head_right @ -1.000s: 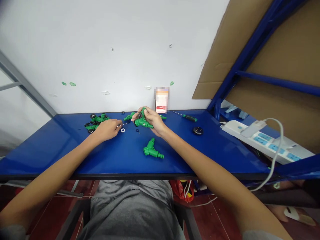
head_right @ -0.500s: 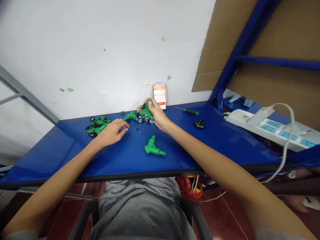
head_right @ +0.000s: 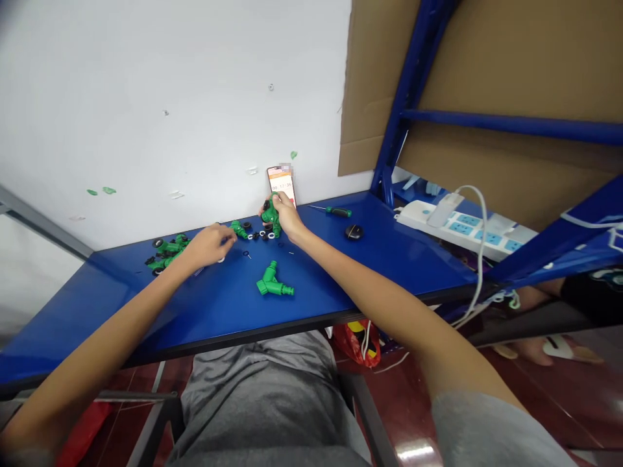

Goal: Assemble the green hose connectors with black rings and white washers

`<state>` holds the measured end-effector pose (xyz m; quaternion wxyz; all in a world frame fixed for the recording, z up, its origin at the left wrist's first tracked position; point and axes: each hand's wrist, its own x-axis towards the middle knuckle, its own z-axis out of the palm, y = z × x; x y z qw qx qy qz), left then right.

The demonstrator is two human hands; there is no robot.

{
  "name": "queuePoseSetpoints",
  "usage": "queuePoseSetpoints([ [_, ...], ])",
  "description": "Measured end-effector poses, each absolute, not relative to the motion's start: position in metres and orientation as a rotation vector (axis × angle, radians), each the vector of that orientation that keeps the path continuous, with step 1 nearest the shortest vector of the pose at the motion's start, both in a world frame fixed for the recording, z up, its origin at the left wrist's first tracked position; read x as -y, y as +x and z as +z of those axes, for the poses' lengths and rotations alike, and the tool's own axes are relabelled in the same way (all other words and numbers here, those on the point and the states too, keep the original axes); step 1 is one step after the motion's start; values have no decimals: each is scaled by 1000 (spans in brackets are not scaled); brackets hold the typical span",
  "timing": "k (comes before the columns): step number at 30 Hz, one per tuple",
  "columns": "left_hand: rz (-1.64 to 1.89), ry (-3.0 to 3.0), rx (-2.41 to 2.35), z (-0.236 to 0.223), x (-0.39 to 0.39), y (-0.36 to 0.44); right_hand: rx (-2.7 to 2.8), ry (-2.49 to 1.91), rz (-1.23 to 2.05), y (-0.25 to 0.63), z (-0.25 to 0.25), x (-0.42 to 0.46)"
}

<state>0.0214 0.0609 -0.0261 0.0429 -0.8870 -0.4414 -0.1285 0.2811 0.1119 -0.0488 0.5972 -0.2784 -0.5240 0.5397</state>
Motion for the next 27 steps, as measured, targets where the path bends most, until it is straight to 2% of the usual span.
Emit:
queuePoseSetpoints([
  [4, -694, -2483, 1501, -18, -81, 26, 1165, -770, 1258, 285, -52, -118],
  [6, -749, -2548, 1402, -23, -83, 32, 1158, -804, 1249, 285, -52, -118],
  [11, -466, -2840, 940, -48, -83, 50, 1179, -791, 1231, 286, -46, -114],
  [15, -416, -2826, 932, -58, -87, 52, 1192, -775, 1249, 287, -38, -106],
  [27, -580, -2798, 1053, -64, -91, 52, 1318, -531, 1455, 277, -19, -67],
])
